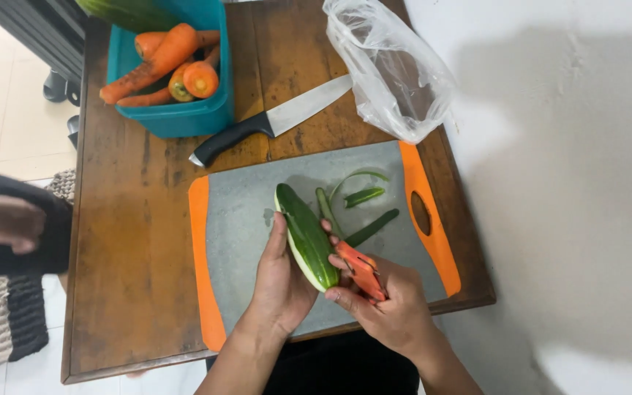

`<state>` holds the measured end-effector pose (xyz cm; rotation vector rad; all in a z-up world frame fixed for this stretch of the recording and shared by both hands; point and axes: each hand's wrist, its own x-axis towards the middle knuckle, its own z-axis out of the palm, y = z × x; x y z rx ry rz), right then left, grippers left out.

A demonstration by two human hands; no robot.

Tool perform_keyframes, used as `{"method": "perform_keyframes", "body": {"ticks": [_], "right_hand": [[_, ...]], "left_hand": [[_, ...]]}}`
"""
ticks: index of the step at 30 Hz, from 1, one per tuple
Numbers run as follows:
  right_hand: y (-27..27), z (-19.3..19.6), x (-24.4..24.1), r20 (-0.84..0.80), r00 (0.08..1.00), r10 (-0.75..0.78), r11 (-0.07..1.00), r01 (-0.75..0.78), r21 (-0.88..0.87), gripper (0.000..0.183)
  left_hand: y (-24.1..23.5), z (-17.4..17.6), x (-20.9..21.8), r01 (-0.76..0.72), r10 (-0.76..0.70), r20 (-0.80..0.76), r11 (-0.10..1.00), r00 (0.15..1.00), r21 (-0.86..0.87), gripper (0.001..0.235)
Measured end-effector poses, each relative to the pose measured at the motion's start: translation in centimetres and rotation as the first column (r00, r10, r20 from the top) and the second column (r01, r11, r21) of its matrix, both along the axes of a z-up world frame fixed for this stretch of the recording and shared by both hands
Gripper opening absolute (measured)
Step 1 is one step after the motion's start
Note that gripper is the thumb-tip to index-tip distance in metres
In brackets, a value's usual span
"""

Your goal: Peeling a cucumber and a carrot with a hand peeler and putting the peels into a bag.

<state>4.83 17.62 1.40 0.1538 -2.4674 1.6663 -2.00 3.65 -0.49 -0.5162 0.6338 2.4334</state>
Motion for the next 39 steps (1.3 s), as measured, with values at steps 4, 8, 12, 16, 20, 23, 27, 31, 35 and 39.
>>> {"method": "perform_keyframes", "body": {"ticks": [4,8,12,16,20,23,27,31,35,39], "right_hand": [[0.4,-0.1,-0.1,-0.005,1.000,-0.017,0.998,0.017,-0.053,0.044],[1.3,-0.2,0.1,0.083,0.997,0.006,0.987,0.007,-0.159,0.030],[2.2,-0.9,0.3,0.272,0.961,-0.043,0.927,0.140,-0.349,0.032],[2.2,-1.2,-0.2,0.261,0.965,-0.010,0.850,0.146,-0.507,0.054],[2.1,-2.2,-0.3,0.226,0.974,0.018,0.712,0.147,-0.687,0.036],[1.8,-1.9,-0.6,0.205,0.977,0.053,0.682,0.114,-0.722,0.056],[1.0,-1.5,-0.3,0.223,0.974,0.037,0.811,0.101,-0.576,0.049],[0.0,-1.1,-0.9,0.098,0.993,0.061,0.822,0.005,-0.570,0.042],[-0.7,-1.0,-1.0,0.137,0.987,0.083,0.792,0.017,-0.610,0.039],[-0.5,-1.2,-0.9,0.233,0.970,0.069,0.891,0.045,-0.452,0.046]], "left_hand": [[0.4,-0.1,-0.1,0.012,-0.008,-0.074,0.999,0.997,0.044,0.045],[0.7,-0.2,-0.2,-0.052,0.064,-0.153,0.996,0.986,0.078,0.041],[0.4,-0.2,-0.1,-0.104,0.109,-0.189,0.994,0.976,0.038,0.043],[-0.3,-0.9,0.1,-0.087,0.101,-0.205,0.993,0.973,0.076,0.048],[-0.8,-0.5,0.0,-0.095,0.102,-0.133,0.994,0.986,0.056,0.041],[-1.6,-0.1,-0.2,-0.116,0.120,-0.101,0.992,0.988,0.044,0.034],[-2.1,0.7,0.2,-0.140,0.104,-0.220,0.978,0.970,-0.156,0.030],[-2.5,1.1,0.2,-0.113,0.069,-0.212,0.972,0.975,-0.204,0.033],[-2.8,0.8,0.1,-0.110,0.087,-0.207,0.988,0.975,-0.106,0.021],[-2.9,1.3,-0.3,-0.089,0.071,-0.138,0.988,0.988,-0.124,0.017]]}}
